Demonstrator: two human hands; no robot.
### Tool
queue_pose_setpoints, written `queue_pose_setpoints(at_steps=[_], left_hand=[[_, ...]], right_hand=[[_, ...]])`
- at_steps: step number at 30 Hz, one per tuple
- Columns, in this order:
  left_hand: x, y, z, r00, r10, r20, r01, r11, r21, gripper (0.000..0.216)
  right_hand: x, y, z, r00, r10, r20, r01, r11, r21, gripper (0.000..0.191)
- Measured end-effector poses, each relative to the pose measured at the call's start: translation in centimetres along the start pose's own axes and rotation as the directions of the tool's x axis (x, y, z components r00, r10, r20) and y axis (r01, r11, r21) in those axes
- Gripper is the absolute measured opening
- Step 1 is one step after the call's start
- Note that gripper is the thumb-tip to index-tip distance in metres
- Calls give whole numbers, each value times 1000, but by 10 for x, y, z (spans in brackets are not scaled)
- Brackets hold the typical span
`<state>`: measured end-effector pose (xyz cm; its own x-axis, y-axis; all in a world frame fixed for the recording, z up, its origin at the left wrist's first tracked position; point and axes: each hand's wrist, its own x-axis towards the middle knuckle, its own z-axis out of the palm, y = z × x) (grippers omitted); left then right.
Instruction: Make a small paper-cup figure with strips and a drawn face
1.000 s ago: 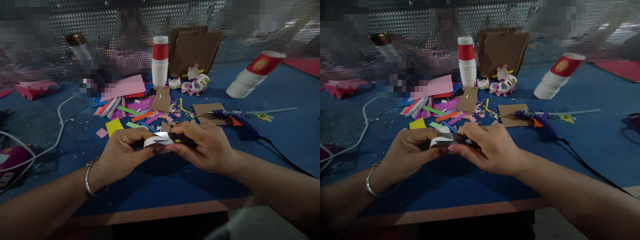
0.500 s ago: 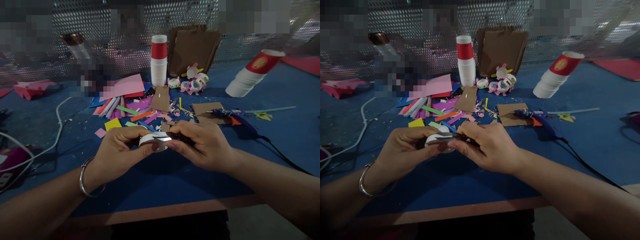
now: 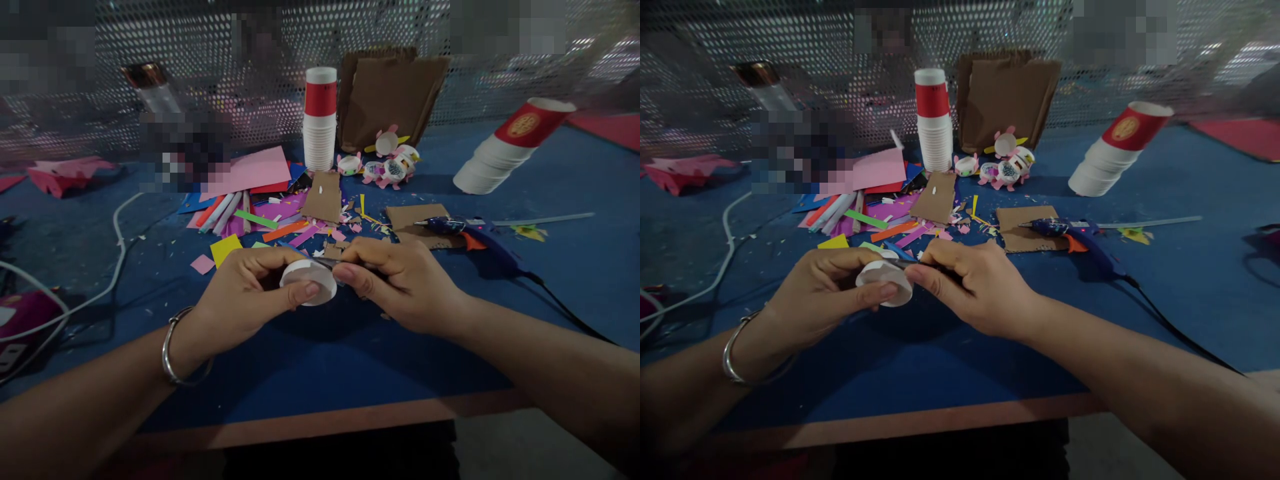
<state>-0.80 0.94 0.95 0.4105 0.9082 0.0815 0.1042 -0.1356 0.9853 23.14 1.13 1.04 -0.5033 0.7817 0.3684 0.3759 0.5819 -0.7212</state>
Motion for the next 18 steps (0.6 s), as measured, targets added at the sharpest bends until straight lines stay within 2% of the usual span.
queue_pose_setpoints(at_steps=[5,9,14,18], left_hand=[[0,-6,-2,997,-73,6,74,989,-125,14],[-1,-8,-2,996,-89,-5,86,981,-174,14],[1,-8,-1,998,-44,-40,40,994,-104,13],[1,-1,2,998,58,-34,-55,995,87,13]], right_hand=[[5,2,-1,980,184,-80,-173,976,131,57],[7,4,-1,968,236,-87,-214,954,210,59],[6,2,-1,983,183,2,-182,974,136,55],[4,2,-2,995,86,56,-86,996,-3,53]])
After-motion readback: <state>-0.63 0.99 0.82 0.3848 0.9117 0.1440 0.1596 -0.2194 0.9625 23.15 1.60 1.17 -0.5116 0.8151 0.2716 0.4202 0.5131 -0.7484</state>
